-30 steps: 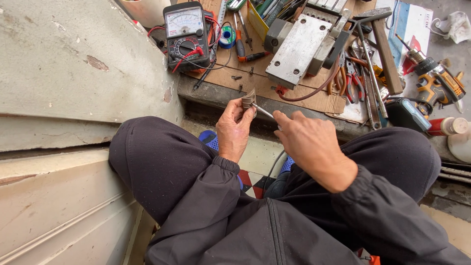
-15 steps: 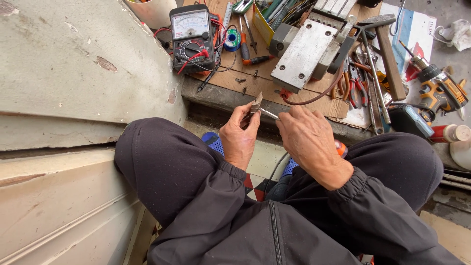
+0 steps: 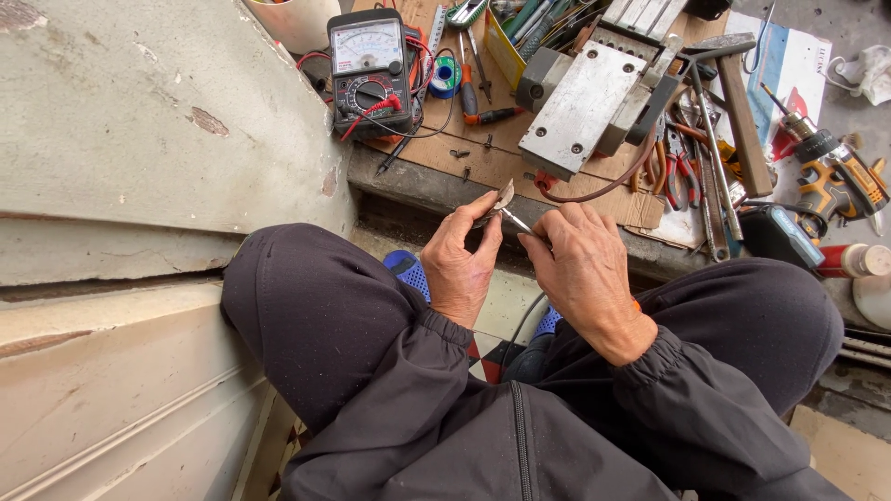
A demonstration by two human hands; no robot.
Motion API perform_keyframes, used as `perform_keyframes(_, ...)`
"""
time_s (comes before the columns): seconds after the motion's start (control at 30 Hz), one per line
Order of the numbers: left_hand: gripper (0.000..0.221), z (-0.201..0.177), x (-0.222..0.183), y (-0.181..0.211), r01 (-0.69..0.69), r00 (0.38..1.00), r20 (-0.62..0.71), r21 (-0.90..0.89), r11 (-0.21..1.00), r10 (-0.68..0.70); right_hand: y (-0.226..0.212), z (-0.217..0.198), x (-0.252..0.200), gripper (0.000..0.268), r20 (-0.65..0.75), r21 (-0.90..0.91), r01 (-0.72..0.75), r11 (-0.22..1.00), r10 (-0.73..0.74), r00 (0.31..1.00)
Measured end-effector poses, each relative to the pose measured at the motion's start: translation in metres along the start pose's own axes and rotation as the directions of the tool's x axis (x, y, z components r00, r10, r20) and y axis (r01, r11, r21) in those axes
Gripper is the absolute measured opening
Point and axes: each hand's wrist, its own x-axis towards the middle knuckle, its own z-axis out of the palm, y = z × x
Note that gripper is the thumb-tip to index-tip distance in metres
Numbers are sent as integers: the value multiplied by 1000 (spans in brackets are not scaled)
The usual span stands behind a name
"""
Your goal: Repairing a wood planer by disassembling and adjusting its components using a screwdriver and other hand tools.
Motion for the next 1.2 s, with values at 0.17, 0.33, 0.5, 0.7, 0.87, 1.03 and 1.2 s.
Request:
perform_keyframes(0.17,28,2,-2,-3,-29,1000,-5,5,1000,29,-4,0,-2,27,65,83,-172,981,167,984)
perform_keyframes(0.33,28,-2,3,5,120,992,46,-84,989,-116,-12,-14,3,30,170,111,-263,959,242,955)
perform_keyframes(0.5,30,-5,6,-17,531,846,262,-487,693,-464,5,-17,4,30,254,320,-391,863,320,913)
perform_keyframes(0.7,38,-12,3,-1,698,716,526,-527,485,-460,15,-10,15,28,436,806,-555,205,426,793)
perform_keyframes(0.87,44,-11,-1,-7,748,662,608,-503,433,-438,13,-13,11,20,449,822,-549,150,422,788)
perform_keyframes(1.03,46,-8,-3,-7,784,620,654,-491,380,-433,15,-8,9,17,457,833,-544,98,432,777)
perform_keyframes(1.2,42,-11,1,1,773,634,612,-496,395,-472,15,-2,9,18,475,836,-548,24,465,747)
